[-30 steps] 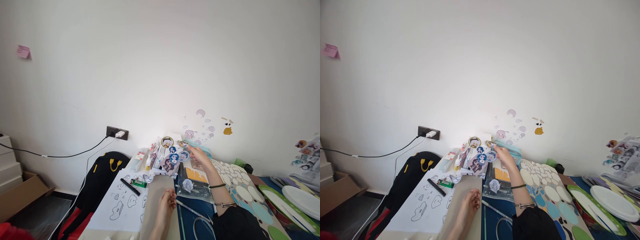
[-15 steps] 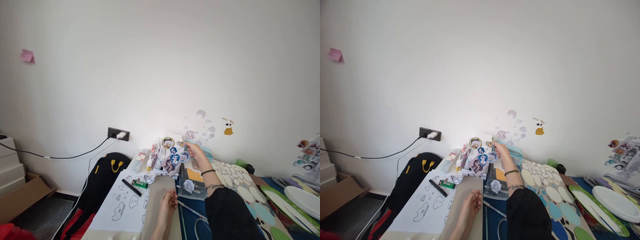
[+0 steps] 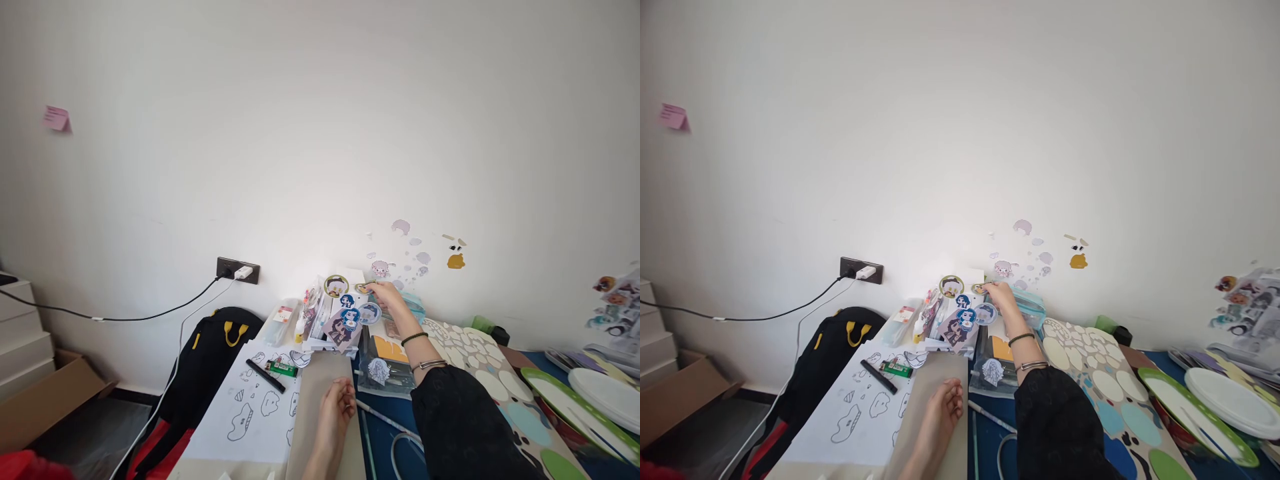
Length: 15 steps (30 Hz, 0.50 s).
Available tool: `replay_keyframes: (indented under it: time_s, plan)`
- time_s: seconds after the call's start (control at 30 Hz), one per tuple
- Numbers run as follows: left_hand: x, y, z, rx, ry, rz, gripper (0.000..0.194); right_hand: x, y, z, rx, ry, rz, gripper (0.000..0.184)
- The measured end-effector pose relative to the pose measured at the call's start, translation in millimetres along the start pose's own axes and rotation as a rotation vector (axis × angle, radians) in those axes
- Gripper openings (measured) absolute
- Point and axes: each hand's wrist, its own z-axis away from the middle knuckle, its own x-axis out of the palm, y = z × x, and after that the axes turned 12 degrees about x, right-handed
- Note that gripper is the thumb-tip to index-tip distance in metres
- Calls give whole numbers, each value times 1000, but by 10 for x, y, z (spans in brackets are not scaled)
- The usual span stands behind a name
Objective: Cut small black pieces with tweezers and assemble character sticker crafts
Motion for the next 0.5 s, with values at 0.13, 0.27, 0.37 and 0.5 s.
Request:
replay_keyframes:
  time_s: [0.13,0.27,0.37,0.5]
  plan:
    - [-7,-6,0,3,-6,5,32,4,-3,-19,-16,-21,-27,25]
    - [-15,-25,-9,5,-7,7,32,20,-21,-29,-24,-21,-34,27]
    - [-19,-30,-13,2,-4,11,32,34,-53,-48,-23,-10,-37,29]
    - [-19,-26,-10,4,-14,19,30,51,-107,-76,-13,10,-39,29]
